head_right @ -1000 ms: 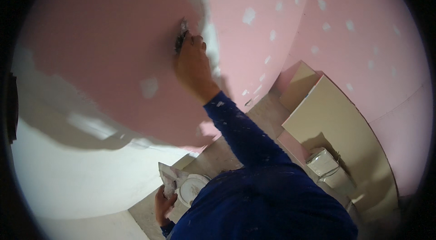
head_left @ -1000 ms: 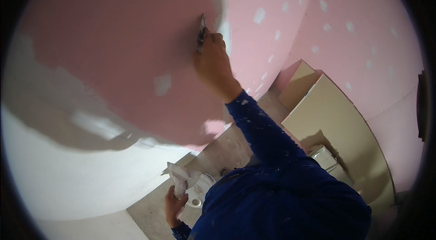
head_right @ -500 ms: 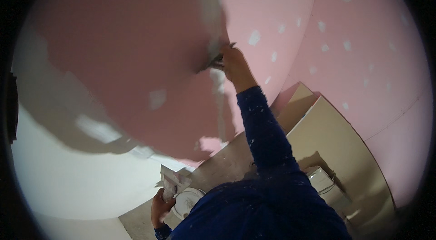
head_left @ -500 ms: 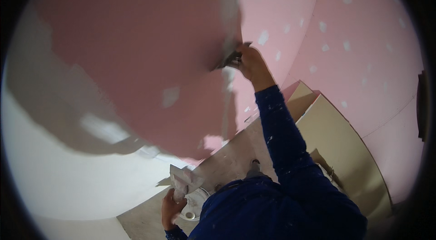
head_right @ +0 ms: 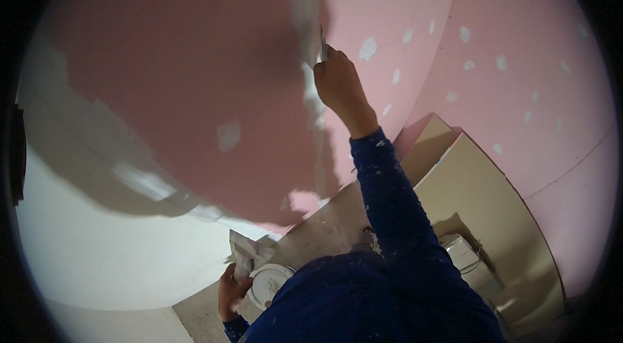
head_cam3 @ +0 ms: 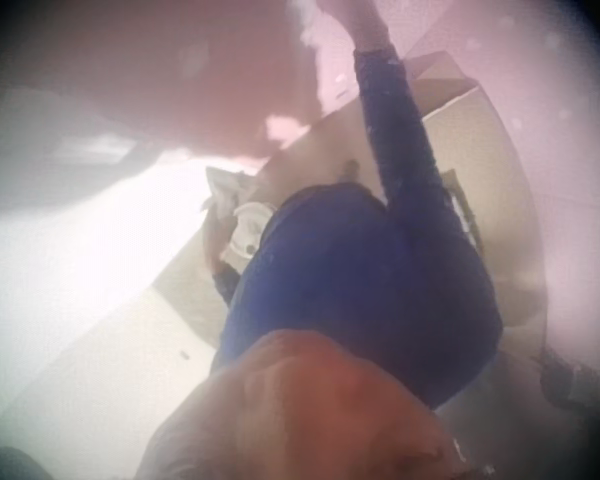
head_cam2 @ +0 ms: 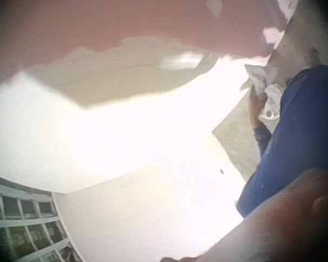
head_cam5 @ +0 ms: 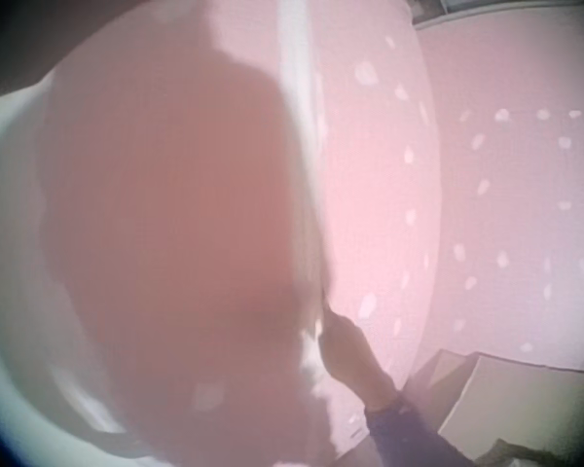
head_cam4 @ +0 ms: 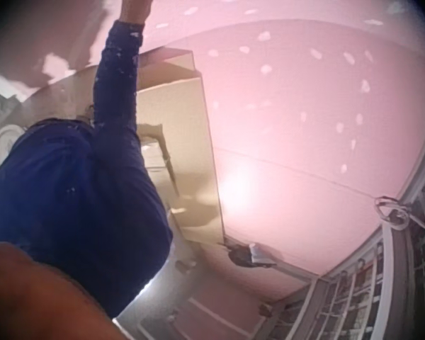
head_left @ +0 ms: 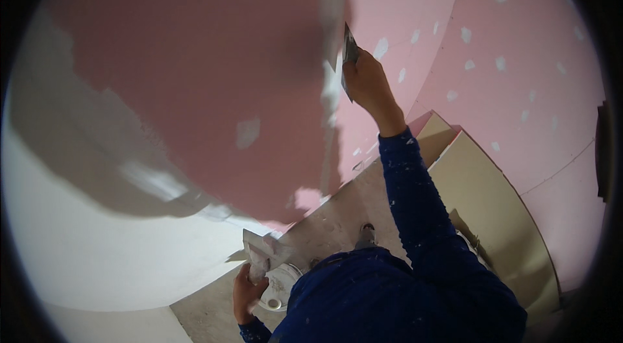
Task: The person uses a putty knife to apply white joint compound over a vertical seam on a pink wall. They repeatedly scoop compound from a hawk and spread it along the seam, smoothing the surface.
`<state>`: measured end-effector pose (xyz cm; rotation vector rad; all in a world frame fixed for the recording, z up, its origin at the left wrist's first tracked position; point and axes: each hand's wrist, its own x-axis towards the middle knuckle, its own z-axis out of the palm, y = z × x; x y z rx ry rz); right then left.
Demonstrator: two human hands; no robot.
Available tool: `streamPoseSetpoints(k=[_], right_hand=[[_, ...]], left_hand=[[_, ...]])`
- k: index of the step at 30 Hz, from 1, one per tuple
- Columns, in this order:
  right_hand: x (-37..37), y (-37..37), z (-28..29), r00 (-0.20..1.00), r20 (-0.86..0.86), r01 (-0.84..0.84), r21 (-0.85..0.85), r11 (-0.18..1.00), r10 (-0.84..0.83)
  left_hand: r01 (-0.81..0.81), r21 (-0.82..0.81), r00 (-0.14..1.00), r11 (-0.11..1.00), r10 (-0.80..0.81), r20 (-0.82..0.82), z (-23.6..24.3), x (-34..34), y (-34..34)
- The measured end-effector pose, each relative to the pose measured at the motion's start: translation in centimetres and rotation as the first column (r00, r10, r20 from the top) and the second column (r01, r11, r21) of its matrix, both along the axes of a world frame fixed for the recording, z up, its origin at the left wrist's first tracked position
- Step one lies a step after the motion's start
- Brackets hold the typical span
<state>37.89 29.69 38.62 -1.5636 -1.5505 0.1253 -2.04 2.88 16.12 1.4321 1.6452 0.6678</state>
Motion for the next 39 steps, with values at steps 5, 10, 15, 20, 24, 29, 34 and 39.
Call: streamPoseSetpoints(k=[5,10,15,20,24,29,34,39], right_hand=[[-2.7,5.1,-1.6,0.995,0.002,0.104,0.121,0.987,-0.105],[-6.5,5.2,-1.4,0.961,0.198,0.160,0.169,0.973,-0.193],[-5.9,1.0,-4.6,0.882,0.456,0.017,0.216,0.976,-0.117],[-3.6,0.6,-6.7,0.707,-0.707,-0.110,-0.065,0.992,0.032],[-3.1,2.3,-2.5,0.746,-0.663,-0.133,-0.063,0.989,0.058],[-2.5,3.2,4.7,0.827,-0.541,-0.172,0.019,0.985,0.154],[0.1,0.0,4.6,0.986,-0.120,-0.109,0.061,0.992,0.115],[-1.2,2.8,1.8,0.998,0.067,-0.014,0.308,0.951,-0.006]], left_hand=[[-0.005,-0.079,0.992,0.997,-0.005,-0.129,1.1,0.3,0.2],[-0.041,-0.041,0.998,0.998,0.039,-0.046,0.7,0.9,-0.1],[0.026,-0.099,1.000,0.995,-0.026,0.001,-0.9,-0.8,0.7],[0.089,-0.025,0.996,0.996,-0.090,-0.027,-1.1,-1.3,1.0],[0.035,-0.037,0.999,0.999,-0.036,-0.020,-0.2,-0.2,0.6],[0.045,-0.038,0.999,0.998,-0.046,-0.021,0.3,0.0,0.4],[0.029,-0.040,0.998,0.999,-0.031,-0.046,0.1,0.0,0.2],[0.016,-0.053,0.997,0.998,-0.020,-0.078,0.9,0.5,-0.2]])
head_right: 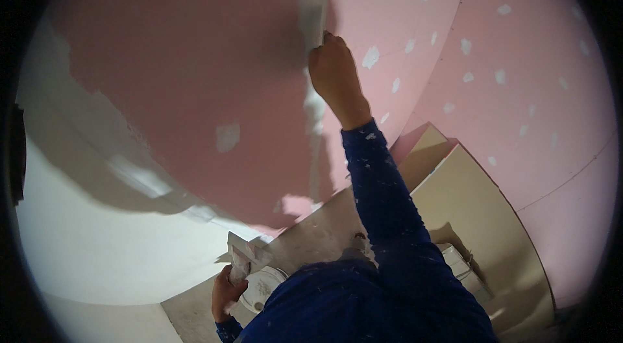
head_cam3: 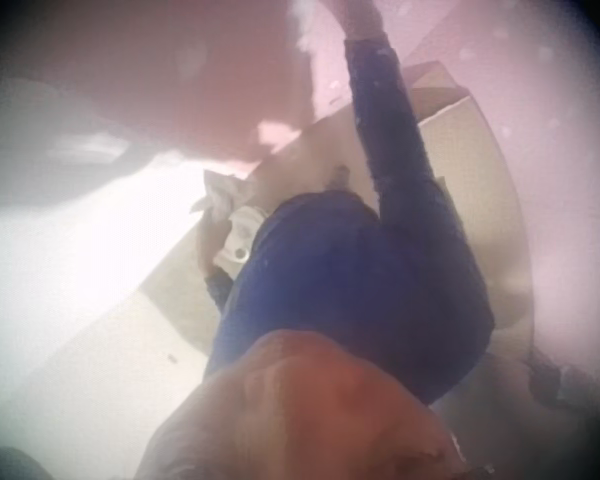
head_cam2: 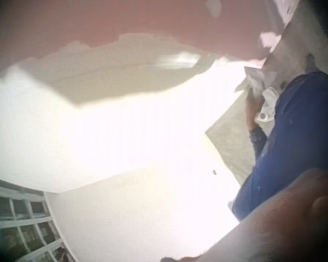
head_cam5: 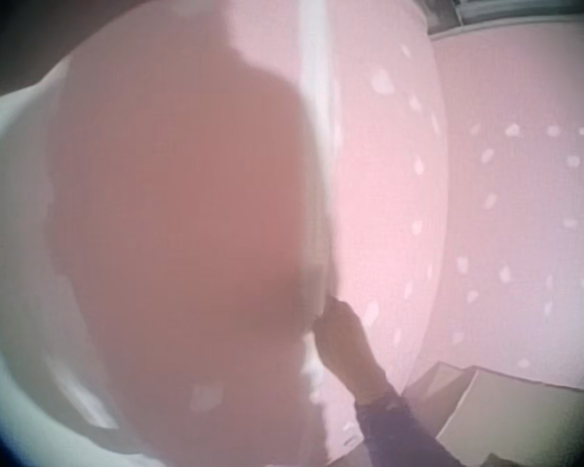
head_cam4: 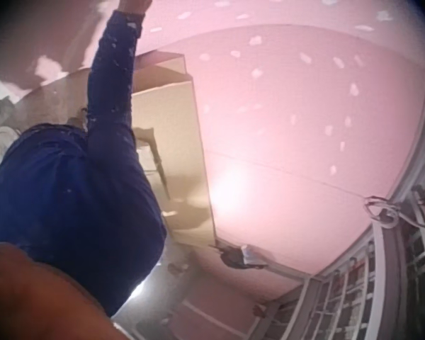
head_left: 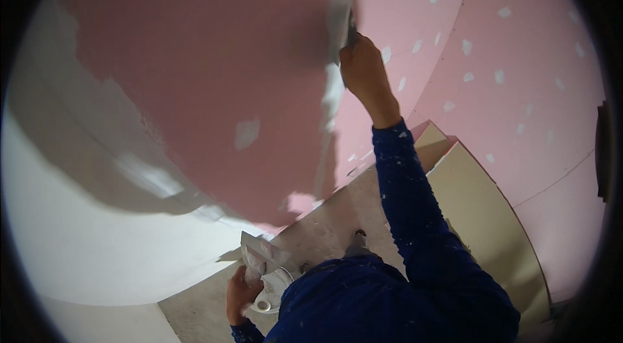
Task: The person uses a putty knife to apply white joint compound over a vertical seam on a pink wall. They repeatedly scoop compound from a hawk and spread it along the seam, smoothing the surface.
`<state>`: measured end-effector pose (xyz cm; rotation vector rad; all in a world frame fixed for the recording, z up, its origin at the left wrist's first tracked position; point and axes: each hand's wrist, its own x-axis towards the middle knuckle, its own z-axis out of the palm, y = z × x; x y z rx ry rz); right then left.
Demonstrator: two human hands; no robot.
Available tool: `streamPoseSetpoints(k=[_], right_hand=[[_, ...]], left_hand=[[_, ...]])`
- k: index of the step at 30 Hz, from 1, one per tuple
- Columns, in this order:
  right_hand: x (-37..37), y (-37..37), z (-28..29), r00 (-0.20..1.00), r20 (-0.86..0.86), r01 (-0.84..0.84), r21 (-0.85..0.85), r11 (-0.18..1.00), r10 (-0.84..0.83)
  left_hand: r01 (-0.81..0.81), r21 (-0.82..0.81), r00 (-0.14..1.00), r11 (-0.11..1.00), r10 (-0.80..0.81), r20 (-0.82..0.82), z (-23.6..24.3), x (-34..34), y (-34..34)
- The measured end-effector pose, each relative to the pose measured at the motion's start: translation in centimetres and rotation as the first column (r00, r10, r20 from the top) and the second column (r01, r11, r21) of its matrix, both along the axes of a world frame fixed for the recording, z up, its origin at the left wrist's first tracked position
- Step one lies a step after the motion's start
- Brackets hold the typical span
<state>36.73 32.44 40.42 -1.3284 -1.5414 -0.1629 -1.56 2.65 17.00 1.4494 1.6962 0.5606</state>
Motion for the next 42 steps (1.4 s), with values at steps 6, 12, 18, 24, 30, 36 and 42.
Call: streamPoseSetpoints(k=[6,12,18,24,30,36,42], right_hand=[[-7.1,1.9,-1.4,0.961,0.116,0.243,0.071,0.967,-0.250],[-5.3,-5.1,0.2,0.969,0.237,-0.023,-0.170,0.985,0.064],[-0.7,-3.0,3.3,0.901,0.417,-0.024,0.323,0.946,-0.119],[0.3,1.5,-6.5,0.922,0.364,0.015,0.316,0.949,-0.136],[0.3,1.2,-18.6,0.937,0.346,0.047,0.012,0.999,-0.048],[-4.8,-4.8,-26.9,0.966,0.258,0.030,-0.164,0.986,0.014],[-6.8,-14.4,-26.7,0.956,-0.066,-0.289,-0.376,0.881,0.285]], left_hand=[[-0.024,0.015,1.000,1.000,0.024,0.005,0.2,0.5,-0.4],[0.063,-0.001,0.997,0.998,-0.063,0.035,-1.4,-1.3,1.0],[0.108,0.017,0.993,0.994,-0.109,0.049,-2.3,-2.1,1.2],[0.003,-0.013,1.000,1.000,-0.003,0.005,-1.3,-0.9,0.1],[-0.017,-0.117,1.000,0.993,0.019,0.016,-1.3,-0.7,-0.2],[0.166,0.001,0.985,0.986,-0.166,-0.045,-1.4,-1.2,1.4],[0.210,0.016,0.977,0.977,-0.210,-0.041,1.5,-1.4,2.0]])
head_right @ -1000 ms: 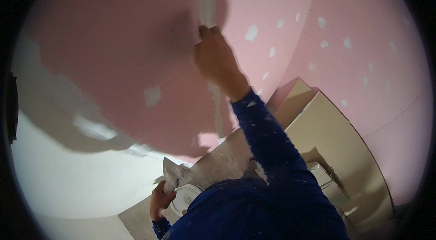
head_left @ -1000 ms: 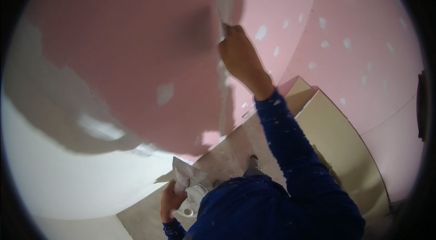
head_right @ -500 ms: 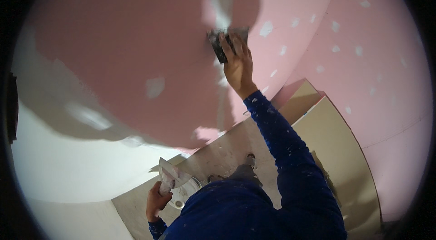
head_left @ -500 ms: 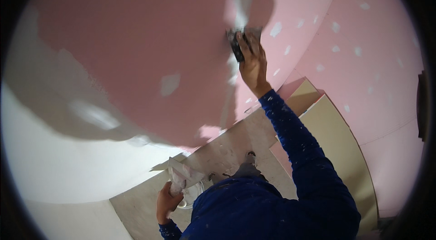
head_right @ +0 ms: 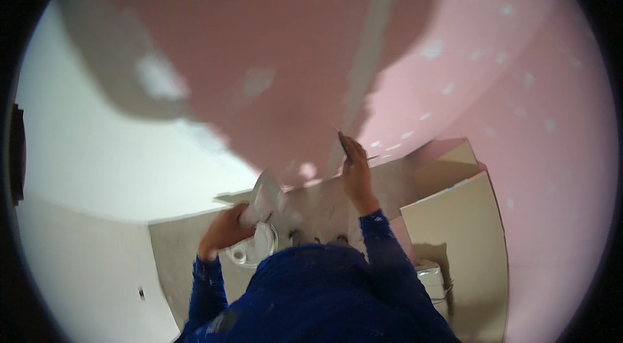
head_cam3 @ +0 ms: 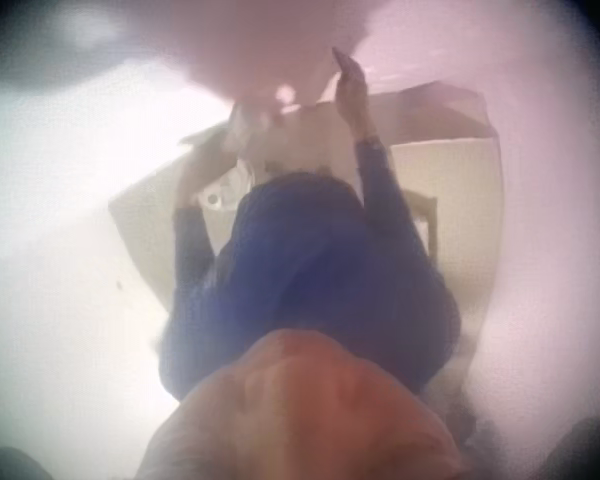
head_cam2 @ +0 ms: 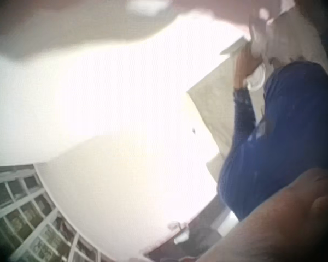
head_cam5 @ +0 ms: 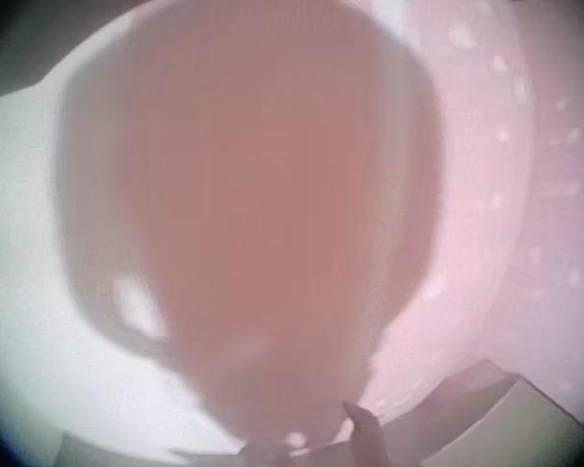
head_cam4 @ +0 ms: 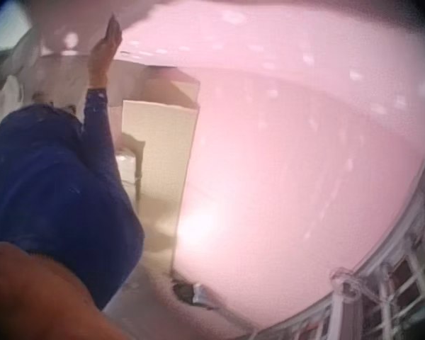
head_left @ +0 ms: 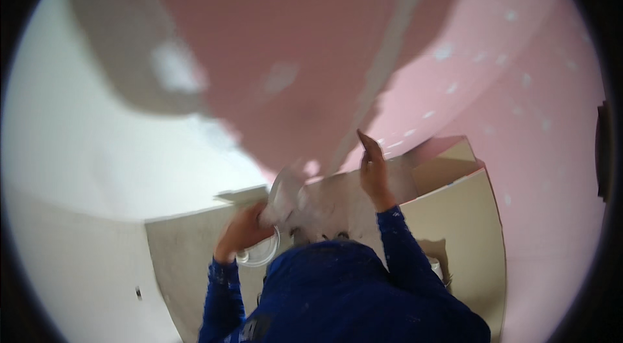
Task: The person uses a putty knife to apply white joint compound over a vertical seam on a pink wall. They repeatedly scoop compound from a hawk and spread it along the seam, smoothing the surface.
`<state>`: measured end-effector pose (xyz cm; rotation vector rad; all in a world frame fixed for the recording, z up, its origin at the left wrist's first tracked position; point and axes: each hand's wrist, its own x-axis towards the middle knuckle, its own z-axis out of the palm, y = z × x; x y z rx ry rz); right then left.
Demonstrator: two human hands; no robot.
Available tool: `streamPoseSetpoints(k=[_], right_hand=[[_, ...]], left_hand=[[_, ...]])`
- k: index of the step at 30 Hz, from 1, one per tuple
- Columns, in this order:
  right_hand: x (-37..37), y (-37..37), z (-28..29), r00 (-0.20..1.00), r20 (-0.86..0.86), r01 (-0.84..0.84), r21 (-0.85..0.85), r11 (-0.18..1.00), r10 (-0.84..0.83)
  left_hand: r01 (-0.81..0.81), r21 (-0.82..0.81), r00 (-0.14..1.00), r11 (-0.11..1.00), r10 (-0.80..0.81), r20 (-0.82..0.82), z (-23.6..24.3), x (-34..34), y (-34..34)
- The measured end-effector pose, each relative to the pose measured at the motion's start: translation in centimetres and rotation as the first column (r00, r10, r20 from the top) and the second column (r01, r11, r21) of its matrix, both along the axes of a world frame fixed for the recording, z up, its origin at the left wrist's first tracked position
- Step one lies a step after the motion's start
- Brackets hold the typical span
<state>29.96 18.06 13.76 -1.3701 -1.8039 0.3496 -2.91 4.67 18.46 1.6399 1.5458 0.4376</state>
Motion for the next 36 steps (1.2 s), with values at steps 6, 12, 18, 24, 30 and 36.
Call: streamPoseSetpoints(k=[6,12,18,24,30,36], right_hand=[[0.9,-6.0,9.5,0.742,0.341,-0.550,-0.181,0.815,0.577],[0.1,-7.6,13.8,0.584,0.589,-0.598,-0.154,0.787,0.559],[1.0,-7.3,15.3,0.468,0.570,-0.677,-0.260,0.688,0.675],[1.8,-6.7,14.3,0.456,0.542,-0.631,-0.362,0.686,0.705],[5.1,-4.4,9.2,0.894,-0.348,-0.426,-0.472,0.772,0.281],[5.1,-4.4,2.7,0.096,-0.946,-0.481,-0.316,0.818,-0.309]], left_hand=[[0.095,-0.065,0.989,0.993,-0.101,-0.105,4.5,0.2,0.6],[0.191,-0.093,0.957,0.977,-0.206,-0.205,8.3,0.8,1.9],[0.196,-0.144,0.948,0.970,-0.225,-0.225,10.3,2.3,1.9],[0.079,-0.093,0.967,0.993,-0.098,-0.235,9.3,0.6,2.7],[-0.096,-0.137,0.995,0.986,0.097,-0.004,8.9,-6.0,2.7],[0.113,-0.255,0.992,0.960,-0.124,-0.028,4.1,-5.4,5.5]])
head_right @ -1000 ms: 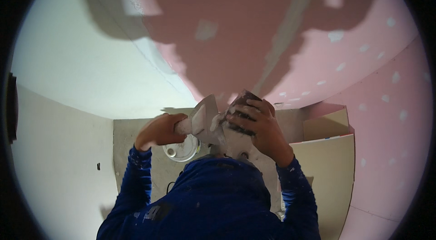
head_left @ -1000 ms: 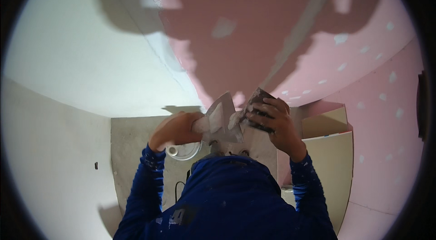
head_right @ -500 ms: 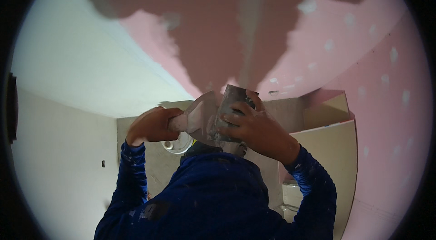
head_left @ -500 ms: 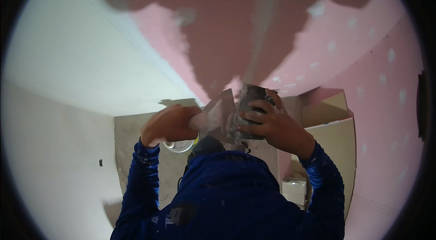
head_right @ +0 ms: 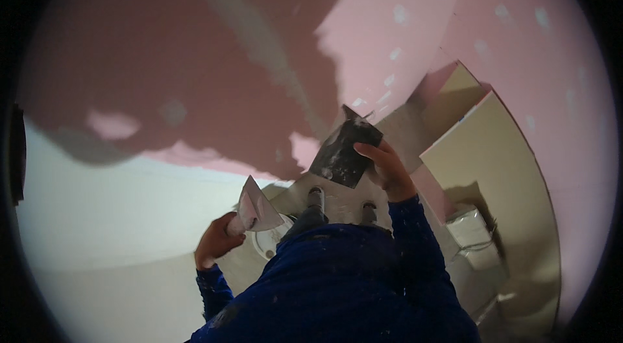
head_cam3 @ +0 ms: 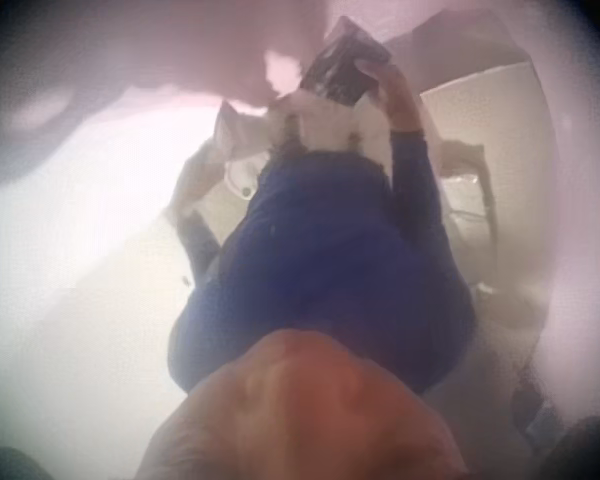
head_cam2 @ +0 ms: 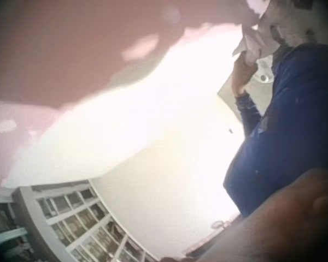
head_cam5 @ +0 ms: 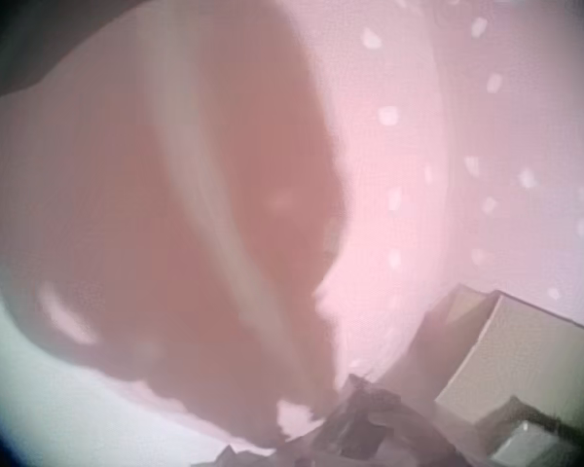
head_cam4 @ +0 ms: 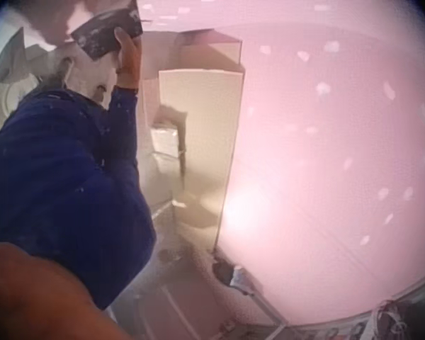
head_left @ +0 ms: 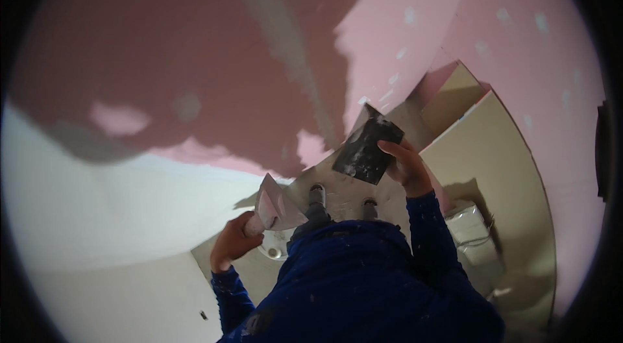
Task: The person uses a putty knife to apply white joint compound over a vertical seam on a pink wall. They repeatedly scoop compound from a hawk and spread it along the seam, smoothing the surface.
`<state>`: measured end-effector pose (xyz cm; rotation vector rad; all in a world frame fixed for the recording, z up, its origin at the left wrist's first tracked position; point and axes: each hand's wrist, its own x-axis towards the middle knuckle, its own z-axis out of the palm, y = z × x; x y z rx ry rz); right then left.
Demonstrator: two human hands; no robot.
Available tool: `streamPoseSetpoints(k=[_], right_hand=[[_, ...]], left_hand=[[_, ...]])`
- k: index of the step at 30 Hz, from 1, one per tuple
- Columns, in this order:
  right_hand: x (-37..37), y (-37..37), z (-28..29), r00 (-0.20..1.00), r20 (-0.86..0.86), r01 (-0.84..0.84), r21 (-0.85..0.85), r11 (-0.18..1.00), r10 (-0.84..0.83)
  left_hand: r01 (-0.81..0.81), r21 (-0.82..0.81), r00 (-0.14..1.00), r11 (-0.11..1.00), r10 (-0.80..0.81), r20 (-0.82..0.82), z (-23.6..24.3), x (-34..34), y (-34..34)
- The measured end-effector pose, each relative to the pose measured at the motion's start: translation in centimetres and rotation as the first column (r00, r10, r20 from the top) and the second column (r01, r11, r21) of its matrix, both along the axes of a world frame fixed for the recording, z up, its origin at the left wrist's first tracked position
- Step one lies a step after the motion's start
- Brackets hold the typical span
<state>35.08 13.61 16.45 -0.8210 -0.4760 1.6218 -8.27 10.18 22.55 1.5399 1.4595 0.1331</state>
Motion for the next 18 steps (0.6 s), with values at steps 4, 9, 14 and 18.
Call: streamPoseSetpoints(k=[4,9,14,18], right_hand=[[-2.8,3.6,-3.1,0.993,-0.114,0.005,-0.082,0.997,-0.014],[-8.0,10.7,-5.5,0.966,-0.148,0.197,-0.100,0.975,-0.210],[-11.5,15.0,-6.7,0.615,0.735,0.310,0.109,0.945,-0.286],[-14.7,17.8,-8.2,0.171,0.797,0.363,0.496,0.789,-0.579]], left_hand=[[-0.034,-0.037,0.994,0.999,0.038,0.099,-0.5,0.2,1.9],[0.042,0.004,0.981,0.999,-0.042,0.191,1.5,-0.8,6.0],[0.263,0.092,0.932,0.960,-0.277,0.233,2.8,-0.8,11.4],[0.389,0.056,0.903,0.919,-0.393,0.171,3.1,-1.6,16.2]])
